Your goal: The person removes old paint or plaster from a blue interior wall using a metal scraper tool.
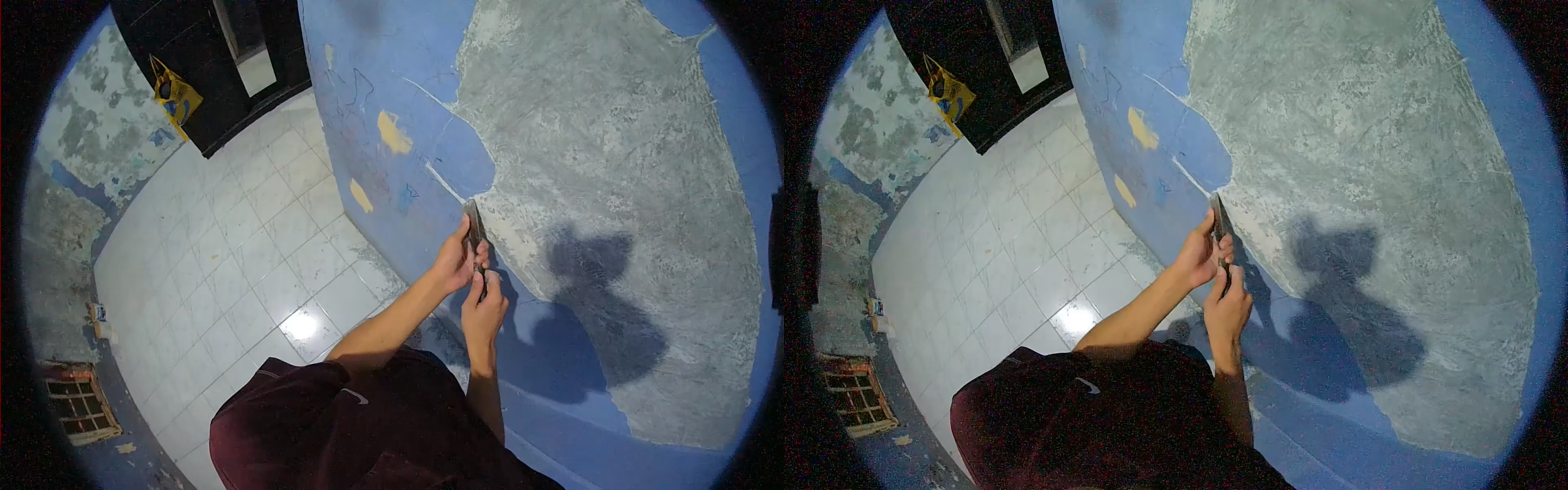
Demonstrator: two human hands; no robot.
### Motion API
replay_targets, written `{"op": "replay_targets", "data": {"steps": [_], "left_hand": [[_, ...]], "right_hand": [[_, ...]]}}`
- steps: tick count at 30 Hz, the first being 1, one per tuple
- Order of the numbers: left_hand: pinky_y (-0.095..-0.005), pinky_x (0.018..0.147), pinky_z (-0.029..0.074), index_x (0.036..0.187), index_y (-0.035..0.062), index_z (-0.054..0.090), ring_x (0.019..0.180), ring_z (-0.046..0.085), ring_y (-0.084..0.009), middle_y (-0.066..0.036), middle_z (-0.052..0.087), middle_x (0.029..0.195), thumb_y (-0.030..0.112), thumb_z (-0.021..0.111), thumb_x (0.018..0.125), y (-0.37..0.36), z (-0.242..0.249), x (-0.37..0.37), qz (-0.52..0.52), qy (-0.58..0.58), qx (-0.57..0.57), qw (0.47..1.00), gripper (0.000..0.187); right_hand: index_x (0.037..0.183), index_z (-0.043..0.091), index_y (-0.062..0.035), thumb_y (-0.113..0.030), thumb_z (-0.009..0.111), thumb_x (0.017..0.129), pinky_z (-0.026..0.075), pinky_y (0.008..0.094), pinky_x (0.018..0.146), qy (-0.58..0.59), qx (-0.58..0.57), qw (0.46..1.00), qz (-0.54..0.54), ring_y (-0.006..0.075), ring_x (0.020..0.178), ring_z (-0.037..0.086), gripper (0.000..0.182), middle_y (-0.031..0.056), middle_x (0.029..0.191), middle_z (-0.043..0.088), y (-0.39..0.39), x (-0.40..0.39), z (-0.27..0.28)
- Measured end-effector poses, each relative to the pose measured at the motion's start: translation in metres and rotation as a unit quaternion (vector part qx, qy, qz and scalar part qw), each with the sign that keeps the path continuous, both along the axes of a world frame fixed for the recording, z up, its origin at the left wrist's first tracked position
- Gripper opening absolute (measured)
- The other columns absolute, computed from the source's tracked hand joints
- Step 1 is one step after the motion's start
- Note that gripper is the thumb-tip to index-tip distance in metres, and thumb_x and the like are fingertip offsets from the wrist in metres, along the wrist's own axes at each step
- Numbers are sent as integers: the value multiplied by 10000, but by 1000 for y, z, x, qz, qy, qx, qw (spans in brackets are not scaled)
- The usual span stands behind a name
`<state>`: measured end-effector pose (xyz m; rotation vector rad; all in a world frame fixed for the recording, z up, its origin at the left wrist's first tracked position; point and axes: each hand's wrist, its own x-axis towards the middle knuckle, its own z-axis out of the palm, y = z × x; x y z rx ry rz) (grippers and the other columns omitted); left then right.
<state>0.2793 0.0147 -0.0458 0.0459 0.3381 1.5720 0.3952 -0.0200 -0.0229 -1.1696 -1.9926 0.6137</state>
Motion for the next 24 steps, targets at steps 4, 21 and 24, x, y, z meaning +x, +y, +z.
{"op": "replay_targets", "data": {"steps": [4, 21, 24], "left_hand": [[-339, 822, 457, 1086, 43, 529, 854, 583, -237, -115, 596, 920, 532, 344, 988, -17, -71, -8, -12, 176, -27, 984, 532], [-702, 1057, -23, 1475, -18, 131, 1309, -17, -661, -522, 23, 1372, 580, 405, 877, -5, -119, -17, 21, 940, 146, 309, 889], [-712, 1050, -18, 1458, -50, 161, 1297, -7, -677, -542, 49, 1349, 577, 400, 873, -2, -123, -15, -1, 949, 144, 281, 890]], "right_hand": [[991, 561, -31, -212, 508, 953, 446, 491, 570, -80, -22, 997, -4, 445, 687, 604, 192, 225, 739, 626, -1, 11, 4], [986, 603, 2, -204, 507, 949, 446, 477, 536, -66, 25, 997, -1, 433, 632, 604, 230, 237, 696, 617, 6, -3, 2], [985, 614, 7, -202, 505, 947, 451, 476, 540, -99, 18, 995, -3, 432, 633, 604, 240, 236, 696, 619, 9, -9, 6]]}}
